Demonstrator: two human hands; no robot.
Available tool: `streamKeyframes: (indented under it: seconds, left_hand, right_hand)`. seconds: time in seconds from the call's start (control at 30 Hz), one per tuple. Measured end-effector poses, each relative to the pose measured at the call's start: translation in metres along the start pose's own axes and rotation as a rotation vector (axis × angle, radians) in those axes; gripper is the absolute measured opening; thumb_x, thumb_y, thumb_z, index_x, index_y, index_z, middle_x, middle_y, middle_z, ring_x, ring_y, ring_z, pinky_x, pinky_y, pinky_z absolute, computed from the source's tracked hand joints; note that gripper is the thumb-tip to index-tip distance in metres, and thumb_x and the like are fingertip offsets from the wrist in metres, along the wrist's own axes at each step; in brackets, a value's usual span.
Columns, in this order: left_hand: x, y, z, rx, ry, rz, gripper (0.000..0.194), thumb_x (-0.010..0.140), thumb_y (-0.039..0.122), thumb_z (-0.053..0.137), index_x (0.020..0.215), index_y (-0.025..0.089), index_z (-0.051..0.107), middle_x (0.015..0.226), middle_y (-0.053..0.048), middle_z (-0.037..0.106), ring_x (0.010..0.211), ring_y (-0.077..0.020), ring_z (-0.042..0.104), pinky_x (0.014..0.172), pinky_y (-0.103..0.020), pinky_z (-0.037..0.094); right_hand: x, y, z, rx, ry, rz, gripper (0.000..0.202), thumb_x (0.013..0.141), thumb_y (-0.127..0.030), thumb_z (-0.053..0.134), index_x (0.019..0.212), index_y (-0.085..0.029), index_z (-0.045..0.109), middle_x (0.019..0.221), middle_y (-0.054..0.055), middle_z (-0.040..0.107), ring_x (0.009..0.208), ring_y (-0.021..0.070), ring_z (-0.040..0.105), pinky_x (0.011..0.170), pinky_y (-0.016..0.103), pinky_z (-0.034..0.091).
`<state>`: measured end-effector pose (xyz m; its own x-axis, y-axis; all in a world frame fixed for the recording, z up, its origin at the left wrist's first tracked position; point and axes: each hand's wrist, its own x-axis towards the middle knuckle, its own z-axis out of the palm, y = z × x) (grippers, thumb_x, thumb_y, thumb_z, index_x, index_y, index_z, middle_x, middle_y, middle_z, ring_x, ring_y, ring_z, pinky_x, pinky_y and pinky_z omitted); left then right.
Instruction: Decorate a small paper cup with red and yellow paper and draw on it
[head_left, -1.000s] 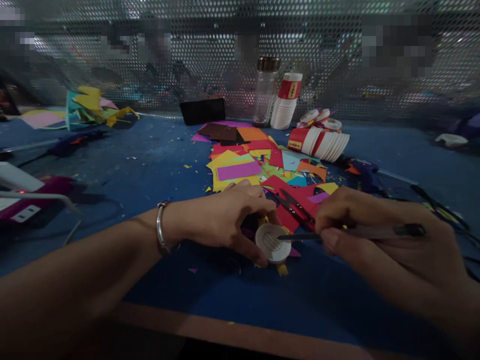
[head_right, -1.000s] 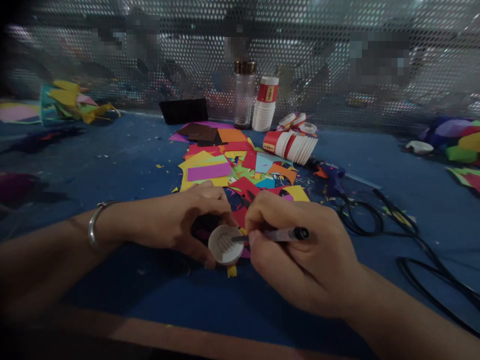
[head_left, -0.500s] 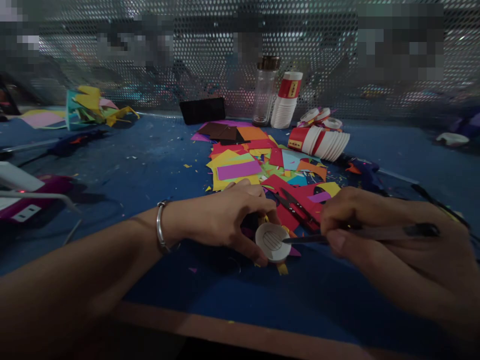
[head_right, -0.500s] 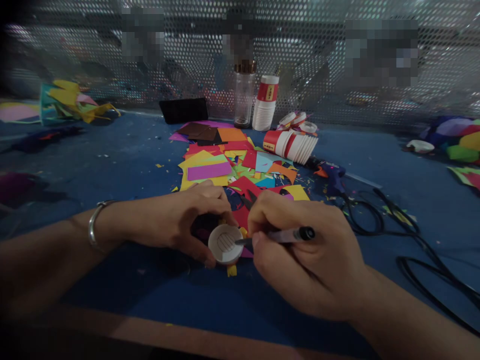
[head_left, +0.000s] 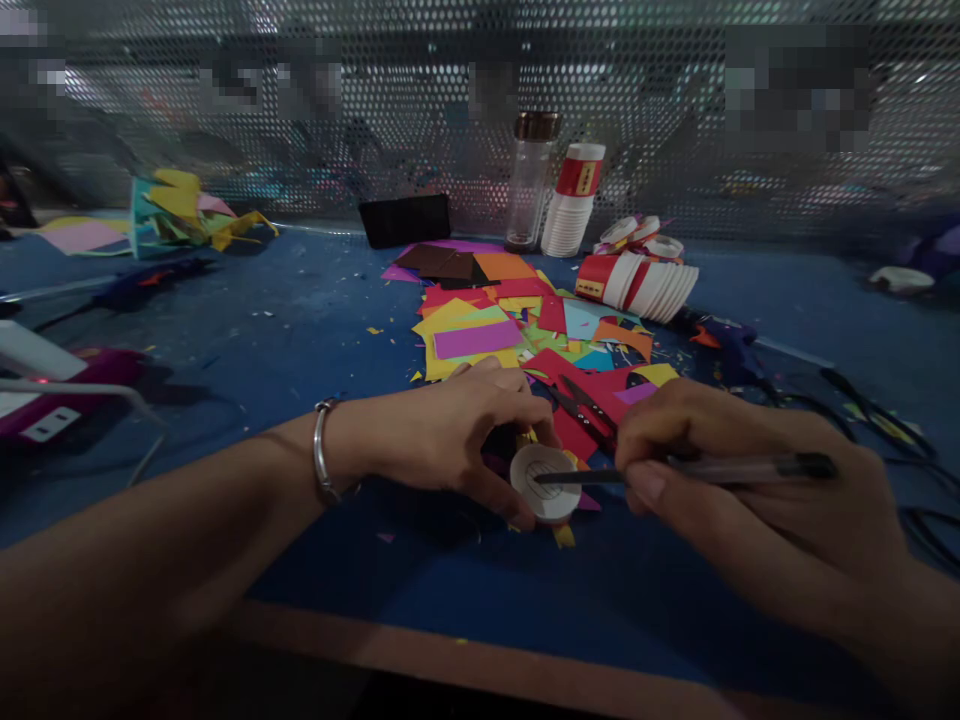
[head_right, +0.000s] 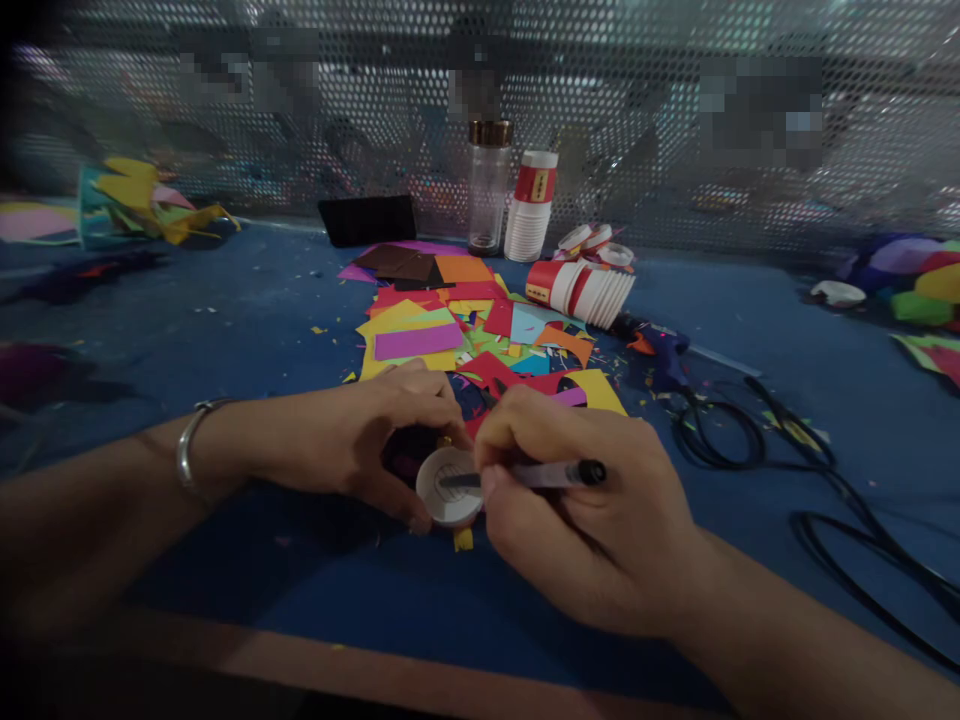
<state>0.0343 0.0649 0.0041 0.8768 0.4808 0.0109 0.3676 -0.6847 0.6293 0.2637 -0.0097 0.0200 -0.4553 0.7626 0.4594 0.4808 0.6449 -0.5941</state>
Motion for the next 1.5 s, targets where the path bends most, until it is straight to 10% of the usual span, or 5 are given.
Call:
streamKeyframes:
  seconds: [1.5]
  left_hand:
    - [-0.0001, 0.0014, -0.0006, -0.013, -0.006, -0.007, 0.044, 0.074, 0.046, 0.09, 0.108, 0.025, 0.072, 0.102, -0.003, 0.063, 0.099, -0.0244, 0.054, 0.083, -0.035, 0.04]
  right_hand:
    - [0.0003, -0.003, -0.0013, -0.019, -0.032, 0.096, 0.015, 0.081, -0.012, 0.054, 0.074, -0.025, 0.059, 0.059, -0.004, 0.06, 0.046, 0.0113, 0.049, 0.045, 0.027, 0.037]
